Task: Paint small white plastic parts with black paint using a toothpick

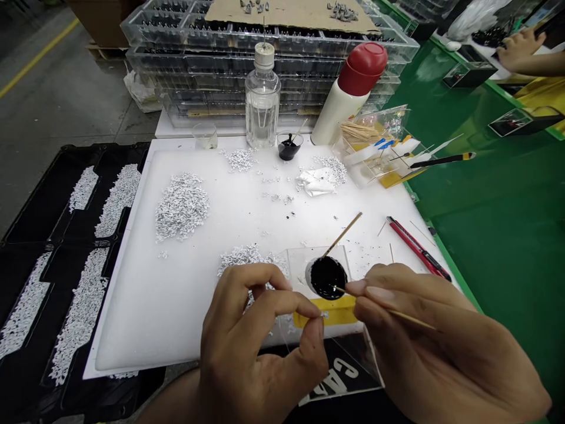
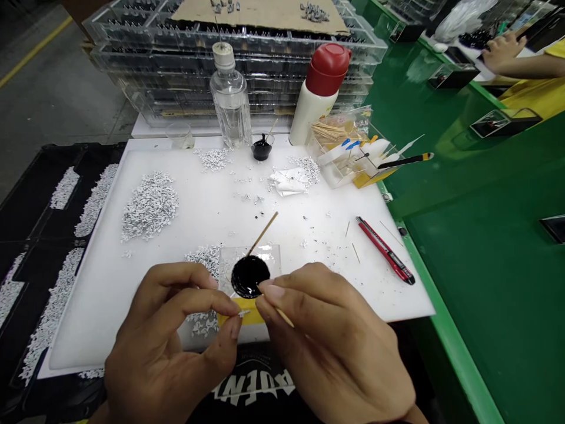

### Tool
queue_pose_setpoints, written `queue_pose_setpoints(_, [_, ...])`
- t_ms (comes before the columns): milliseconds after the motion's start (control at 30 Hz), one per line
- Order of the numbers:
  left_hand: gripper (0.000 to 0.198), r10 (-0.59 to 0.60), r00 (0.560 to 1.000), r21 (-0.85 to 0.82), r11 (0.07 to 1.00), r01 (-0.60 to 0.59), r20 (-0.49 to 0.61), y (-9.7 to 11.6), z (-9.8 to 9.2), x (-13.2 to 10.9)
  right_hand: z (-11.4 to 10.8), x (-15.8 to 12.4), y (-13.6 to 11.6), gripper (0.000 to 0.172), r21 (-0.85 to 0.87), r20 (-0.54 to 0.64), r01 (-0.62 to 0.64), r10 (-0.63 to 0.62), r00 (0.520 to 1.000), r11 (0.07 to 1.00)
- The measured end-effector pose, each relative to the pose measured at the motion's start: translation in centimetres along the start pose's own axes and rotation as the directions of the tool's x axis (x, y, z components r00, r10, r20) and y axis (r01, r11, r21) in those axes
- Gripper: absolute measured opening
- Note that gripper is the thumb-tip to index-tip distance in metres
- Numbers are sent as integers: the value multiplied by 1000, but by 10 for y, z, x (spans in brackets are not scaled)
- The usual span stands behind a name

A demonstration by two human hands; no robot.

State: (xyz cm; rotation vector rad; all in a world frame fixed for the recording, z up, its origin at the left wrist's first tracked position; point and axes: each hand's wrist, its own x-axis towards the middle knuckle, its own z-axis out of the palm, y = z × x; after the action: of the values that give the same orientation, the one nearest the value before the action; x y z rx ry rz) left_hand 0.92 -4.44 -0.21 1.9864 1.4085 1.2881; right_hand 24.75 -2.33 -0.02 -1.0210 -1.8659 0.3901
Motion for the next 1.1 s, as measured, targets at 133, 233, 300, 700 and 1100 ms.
queue_pose_setpoints(133, [26, 2, 1000, 13, 1000, -2, 7, 1, 0, 0, 3, -4, -6, 23, 78, -8, -31, 32, 999, 996])
queue_pose_setpoints(233, [24, -9, 1000, 15, 1000, 9, 4, 1, 0, 0, 13, -10, -14, 26, 252, -143, -82, 120, 982, 964])
queue_pose_setpoints(300, [22, -18, 1000, 14, 1000, 18, 0, 0, 0, 0, 18, -13, -17, 23, 298, -172, -77, 133, 976, 951])
queue_pose_setpoints(700, [26, -19, 1000, -20, 1000, 19, 5, -1, 2, 0, 8, -4, -13, 39, 221, -73, -64, 82, 994, 973])
queue_pose_setpoints(1100, [26, -8, 1000, -10, 1000, 8, 15, 0, -1, 0, 0, -4, -7, 30, 143, 41, -86, 81, 996, 986])
